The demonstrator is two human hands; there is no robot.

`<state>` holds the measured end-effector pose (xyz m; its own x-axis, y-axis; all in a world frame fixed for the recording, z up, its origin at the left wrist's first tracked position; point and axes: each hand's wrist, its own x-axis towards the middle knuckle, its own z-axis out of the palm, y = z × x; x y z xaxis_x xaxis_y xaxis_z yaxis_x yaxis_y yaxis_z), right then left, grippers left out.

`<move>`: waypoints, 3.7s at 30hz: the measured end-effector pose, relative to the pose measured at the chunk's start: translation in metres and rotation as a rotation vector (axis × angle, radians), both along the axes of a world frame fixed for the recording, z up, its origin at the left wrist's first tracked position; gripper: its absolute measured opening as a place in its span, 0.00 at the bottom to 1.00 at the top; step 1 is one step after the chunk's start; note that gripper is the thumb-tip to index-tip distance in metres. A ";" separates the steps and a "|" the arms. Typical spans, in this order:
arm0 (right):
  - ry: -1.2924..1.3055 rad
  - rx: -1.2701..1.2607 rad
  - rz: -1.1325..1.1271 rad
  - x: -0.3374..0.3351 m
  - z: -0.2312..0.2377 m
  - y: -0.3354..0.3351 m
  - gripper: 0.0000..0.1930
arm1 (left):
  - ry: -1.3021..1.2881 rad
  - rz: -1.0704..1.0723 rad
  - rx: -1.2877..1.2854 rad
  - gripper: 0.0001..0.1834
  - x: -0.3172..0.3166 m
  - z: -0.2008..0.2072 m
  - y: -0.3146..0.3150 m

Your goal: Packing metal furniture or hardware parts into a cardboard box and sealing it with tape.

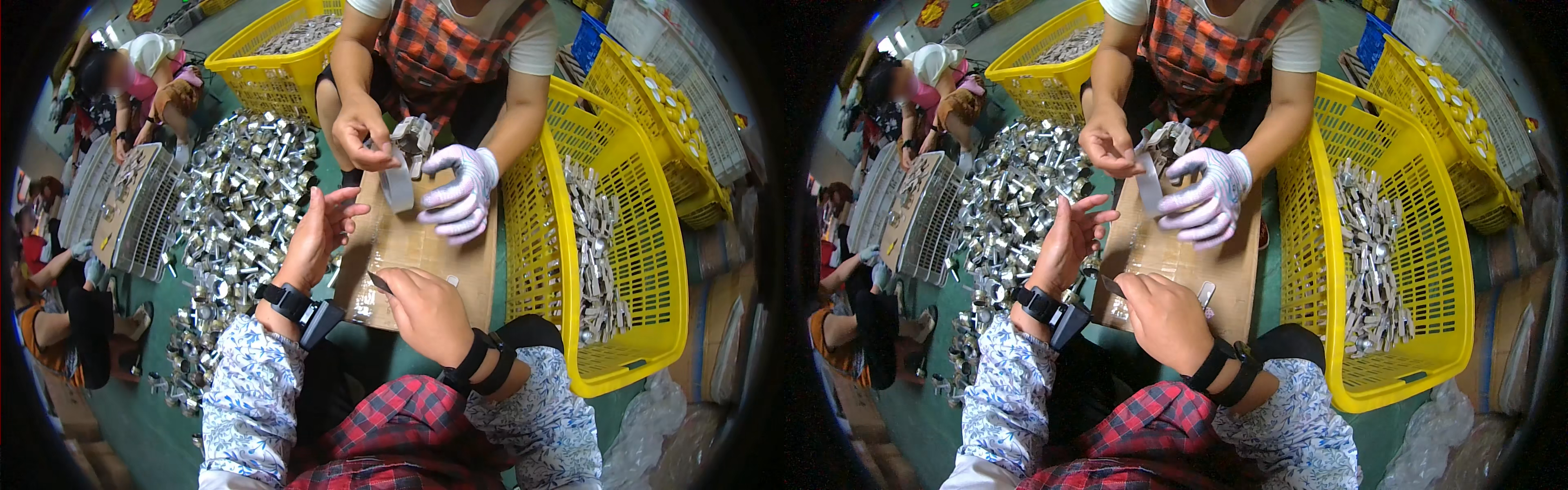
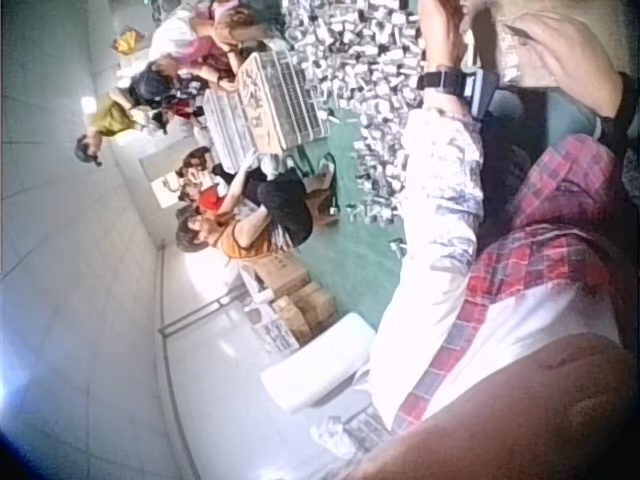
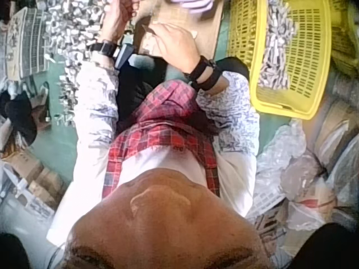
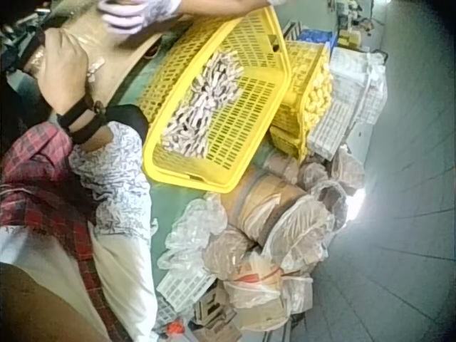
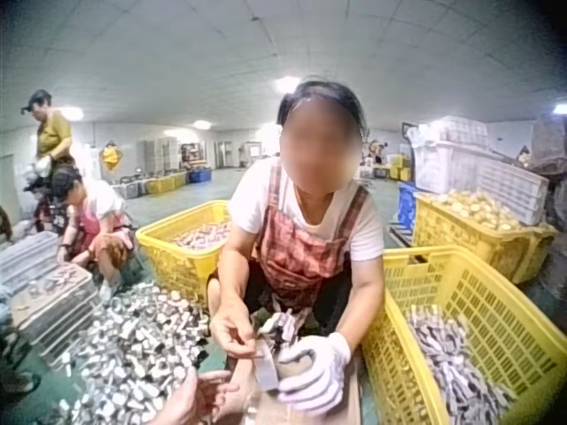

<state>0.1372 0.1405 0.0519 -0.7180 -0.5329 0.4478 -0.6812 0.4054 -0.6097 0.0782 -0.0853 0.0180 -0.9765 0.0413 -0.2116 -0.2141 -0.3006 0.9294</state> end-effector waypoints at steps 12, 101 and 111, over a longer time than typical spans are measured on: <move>-0.010 0.011 0.015 -0.001 -0.001 0.001 0.13 | 0.044 0.007 0.010 0.40 -0.002 0.003 0.010; -0.030 -0.060 0.004 -0.009 0.004 0.001 0.16 | 0.241 -0.141 0.250 0.56 -0.005 0.013 0.017; -0.034 -0.031 -0.009 -0.011 -0.002 0.006 0.16 | 0.585 -0.023 -0.197 0.41 -0.045 0.071 0.010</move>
<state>0.1263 0.1467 0.0503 -0.7377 -0.5129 0.4390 -0.6563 0.3921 -0.6447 0.0336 -0.0752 0.0892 -0.9322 0.0780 0.3533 0.3439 -0.1130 0.9322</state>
